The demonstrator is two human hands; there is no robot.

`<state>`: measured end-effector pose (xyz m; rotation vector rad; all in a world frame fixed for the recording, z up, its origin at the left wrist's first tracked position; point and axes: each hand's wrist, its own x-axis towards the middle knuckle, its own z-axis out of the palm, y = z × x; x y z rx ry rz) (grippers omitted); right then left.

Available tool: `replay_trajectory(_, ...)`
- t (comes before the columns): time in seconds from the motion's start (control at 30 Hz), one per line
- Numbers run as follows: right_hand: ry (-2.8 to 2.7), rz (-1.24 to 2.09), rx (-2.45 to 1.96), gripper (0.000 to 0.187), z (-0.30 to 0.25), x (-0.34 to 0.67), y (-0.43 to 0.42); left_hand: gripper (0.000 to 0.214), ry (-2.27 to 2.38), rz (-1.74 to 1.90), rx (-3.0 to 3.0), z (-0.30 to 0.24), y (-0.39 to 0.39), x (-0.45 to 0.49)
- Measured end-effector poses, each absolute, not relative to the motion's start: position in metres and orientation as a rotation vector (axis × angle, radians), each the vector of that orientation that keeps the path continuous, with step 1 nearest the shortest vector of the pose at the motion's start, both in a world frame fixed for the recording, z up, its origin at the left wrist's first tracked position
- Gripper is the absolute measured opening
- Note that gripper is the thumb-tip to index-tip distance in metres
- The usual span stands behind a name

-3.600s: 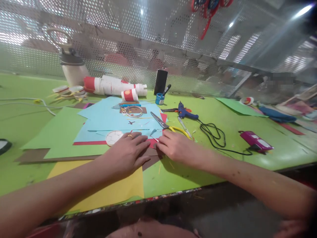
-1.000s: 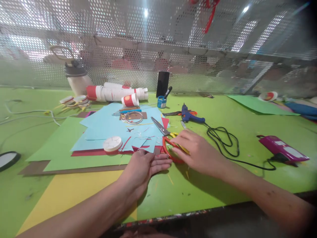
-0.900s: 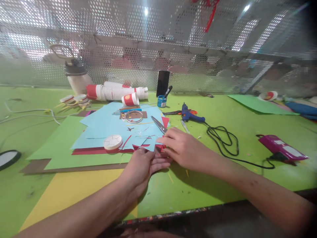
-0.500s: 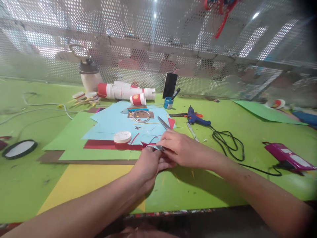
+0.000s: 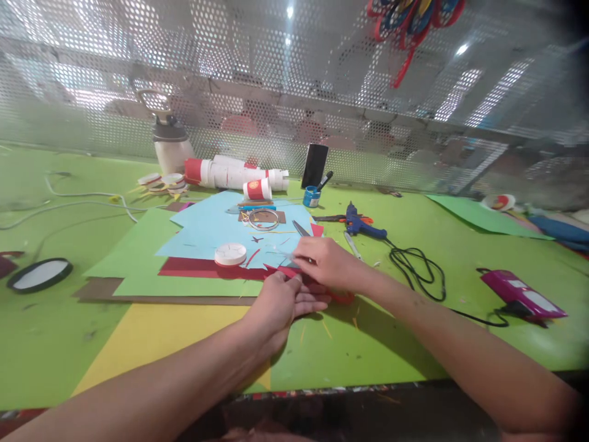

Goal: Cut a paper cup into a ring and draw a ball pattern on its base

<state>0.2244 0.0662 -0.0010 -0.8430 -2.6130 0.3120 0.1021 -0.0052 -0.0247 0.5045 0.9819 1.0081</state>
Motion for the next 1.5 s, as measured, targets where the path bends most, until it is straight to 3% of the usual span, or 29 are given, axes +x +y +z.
replay_trajectory(0.3,-2.129,0.680,-1.038,0.018,0.025,0.198,0.101,0.013,0.989,0.995,0.499,-0.023,-0.006,0.102)
replay_trajectory(0.73,-2.272,0.549,-1.008,0.010,0.031,0.226,0.079,0.009,0.954,0.996,0.478,-0.024,-0.005,0.101)
replay_trajectory(0.9,-2.539,0.600,-0.970,0.029,0.028,0.238,0.049,0.011,0.960,1.005,0.479,-0.021,-0.006,0.100)
replay_trajectory(1.2,-2.605,0.197,-1.473,0.024,0.005,0.300,0.054,0.013,0.969,1.011,0.488,-0.025,-0.005,0.100)
replay_trajectory(1.4,-2.623,0.261,-1.643,0.055,-0.002,0.287,0.048,0.007,0.990,1.004,0.509,-0.024,-0.006,0.100)
replay_trajectory(1.5,-2.591,0.354,-1.723,0.061,-0.003,0.282,0.056,0.018,1.008,0.974,0.510,-0.025,-0.005,0.100)
